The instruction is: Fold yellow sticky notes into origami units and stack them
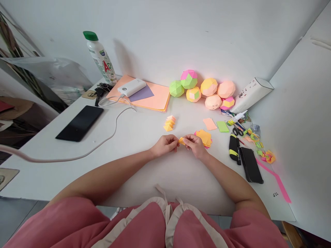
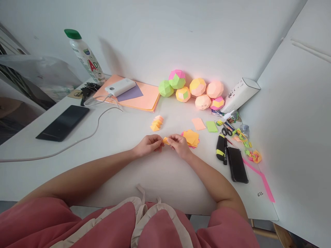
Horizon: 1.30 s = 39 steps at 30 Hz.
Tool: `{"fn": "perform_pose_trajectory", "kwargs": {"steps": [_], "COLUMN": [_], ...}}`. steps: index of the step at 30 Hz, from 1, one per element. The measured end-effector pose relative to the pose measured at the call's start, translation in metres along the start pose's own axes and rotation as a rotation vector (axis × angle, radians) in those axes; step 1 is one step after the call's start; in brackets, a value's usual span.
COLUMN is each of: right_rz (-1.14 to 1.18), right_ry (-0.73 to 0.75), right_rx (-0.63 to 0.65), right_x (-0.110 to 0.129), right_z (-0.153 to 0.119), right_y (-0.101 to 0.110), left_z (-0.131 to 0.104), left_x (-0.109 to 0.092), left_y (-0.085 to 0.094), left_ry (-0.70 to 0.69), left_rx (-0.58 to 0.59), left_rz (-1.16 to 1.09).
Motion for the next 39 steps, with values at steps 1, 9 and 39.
{"fn": "perform_pose_trajectory", "kwargs": {"steps": [1,9,39], "right_rz": [-0.003,-0.033,-0.261], "right_ry": [-0.004,0.005,0.063], "right_rx": [-0.003,0.001,0.037], "right_x": [0.000,0.003,0.002], "right_z": [-0.001,-0.003,-0.009], "right_y": [0.000,-0.003,-0.016], "left_z": [0.000,-0.001,-0.001], "left_x": [0.000,-0.001,-0.005], "left_y": [0.000,0.000,-0.001], "left_ry": [0.001,0.000,0.007], "left_rx": [0.000,0.013,-0.021], "left_rz": [0.004,0.034,0.034]}}
Point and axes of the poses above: each hand's wrist, its own z-axis towards the middle knuckle, its own y-axis out of the back of the hand, x = y × z, the point moved 10 cm from there along z, towards the middle knuckle, and after that the axes turned 14 degrees about -y, right-handed, at the moved point
